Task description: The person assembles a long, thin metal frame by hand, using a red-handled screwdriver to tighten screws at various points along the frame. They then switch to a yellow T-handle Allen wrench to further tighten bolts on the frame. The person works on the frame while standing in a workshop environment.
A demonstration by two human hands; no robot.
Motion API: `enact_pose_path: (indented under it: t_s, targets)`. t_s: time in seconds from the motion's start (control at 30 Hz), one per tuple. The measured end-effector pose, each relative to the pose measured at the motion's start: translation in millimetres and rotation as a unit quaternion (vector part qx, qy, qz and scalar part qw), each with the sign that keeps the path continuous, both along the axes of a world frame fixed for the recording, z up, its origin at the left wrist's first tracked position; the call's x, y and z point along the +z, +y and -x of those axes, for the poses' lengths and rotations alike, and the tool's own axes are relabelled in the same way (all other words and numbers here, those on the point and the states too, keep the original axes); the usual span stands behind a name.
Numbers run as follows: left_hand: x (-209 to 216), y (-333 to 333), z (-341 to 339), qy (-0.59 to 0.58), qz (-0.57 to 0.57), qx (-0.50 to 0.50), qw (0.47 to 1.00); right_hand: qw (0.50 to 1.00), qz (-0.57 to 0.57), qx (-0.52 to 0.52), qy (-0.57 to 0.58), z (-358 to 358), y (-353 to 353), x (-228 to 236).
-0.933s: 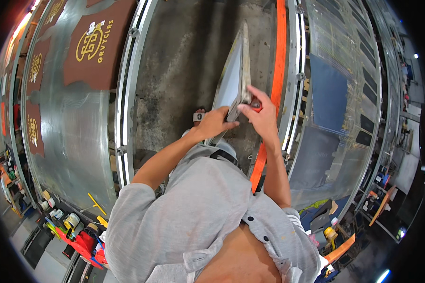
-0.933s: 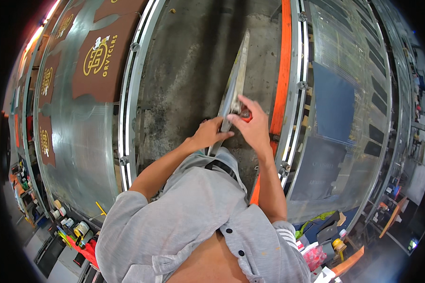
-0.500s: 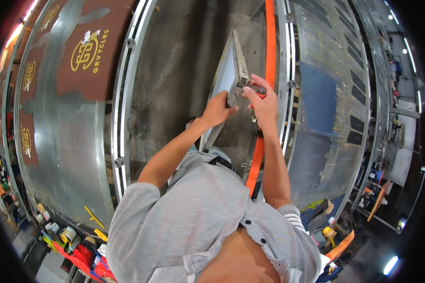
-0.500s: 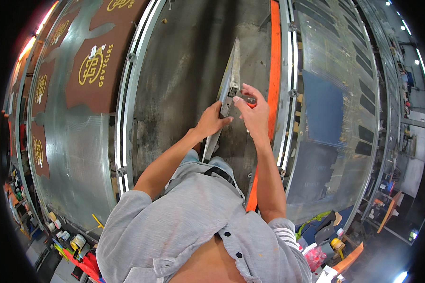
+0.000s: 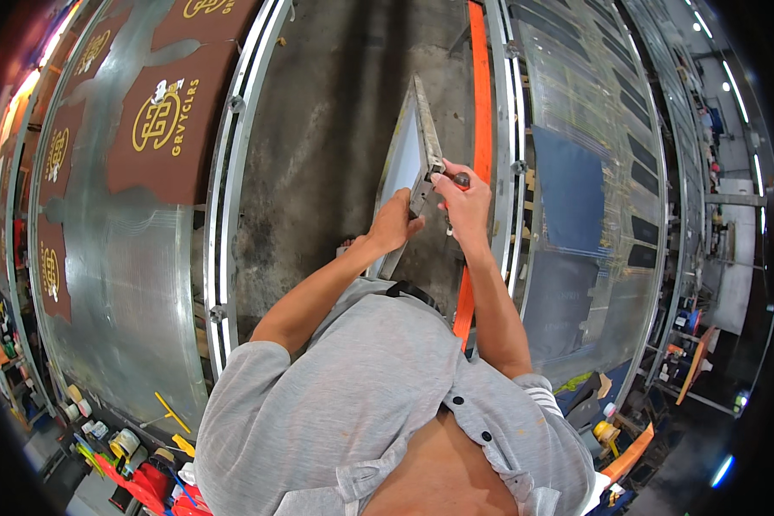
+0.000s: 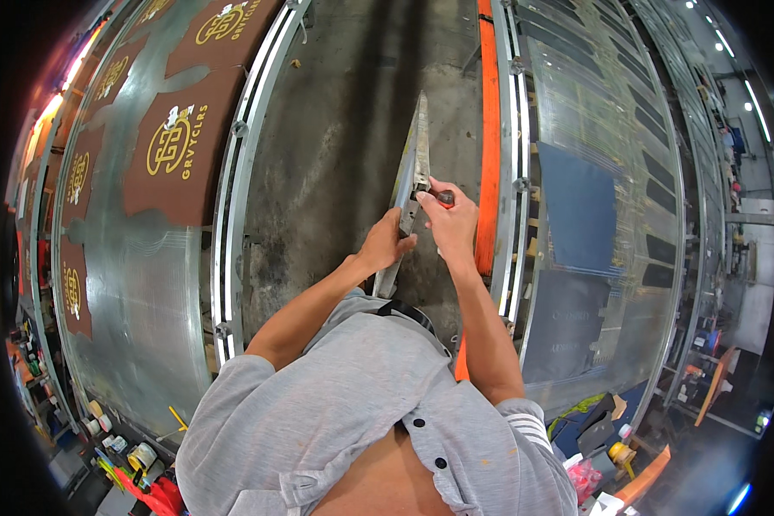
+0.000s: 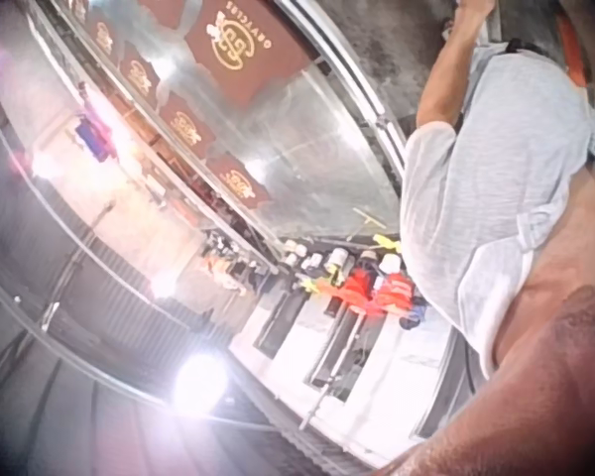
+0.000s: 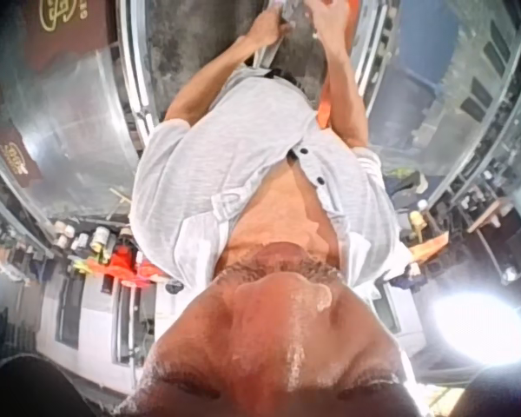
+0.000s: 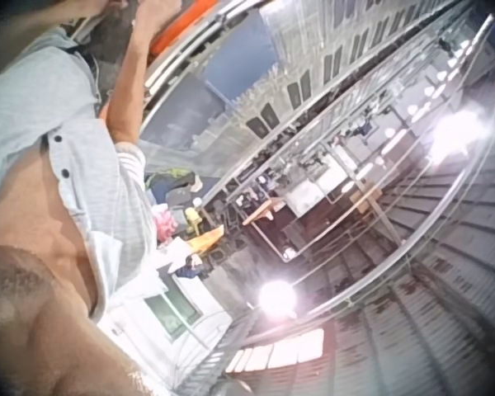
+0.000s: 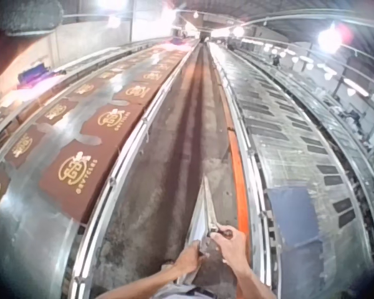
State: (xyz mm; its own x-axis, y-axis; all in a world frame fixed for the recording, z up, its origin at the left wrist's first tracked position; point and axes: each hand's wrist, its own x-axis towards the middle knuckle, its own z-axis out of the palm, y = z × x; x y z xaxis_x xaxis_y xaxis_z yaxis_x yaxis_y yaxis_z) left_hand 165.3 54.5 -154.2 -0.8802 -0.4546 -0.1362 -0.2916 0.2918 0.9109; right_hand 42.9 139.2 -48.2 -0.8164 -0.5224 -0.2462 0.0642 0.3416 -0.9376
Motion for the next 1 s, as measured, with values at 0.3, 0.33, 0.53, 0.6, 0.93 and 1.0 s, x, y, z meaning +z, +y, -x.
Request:
enact_pose_path:
  t_s: [0.3,0.33,0.53,0.6,0.93,1.0]
  targets:
    - [-16.0,14.6,-1.9,0.003,-0.015,0.074,0.997,0.998,0.058,-0.002,-0.012,11.6,-11.3,2.7]
    - [-4.7,13.3,-6.0,-0.011,-0.053,0.065,0.996,0.999,0.047,0.001,0.002,5.9,-11.3,2.8]
    - [-7.0,10.4,-14.0,0.022,-0.036,0.058,0.997,0.996,0.026,0.006,0.085,-8.9,-13.5,-14.6]
    - [-0.9,17.1,-19.1,-0.002,-0.071,0.071,0.995,0.993,0.019,-0.006,0.119,-14.8,-12.1,-18.1]
    - [0.4,20.0,-6.5,-0.019,-0.007,0.080,0.997,0.987,0.005,-0.049,0.150,-18.4,-15.2,-10.3]
    - [-9.5,18.9,-4.1,0.012,0.023,0.091,0.995,0.987,-0.001,-0.051,0.152,-15.6,-20.0,-10.8]
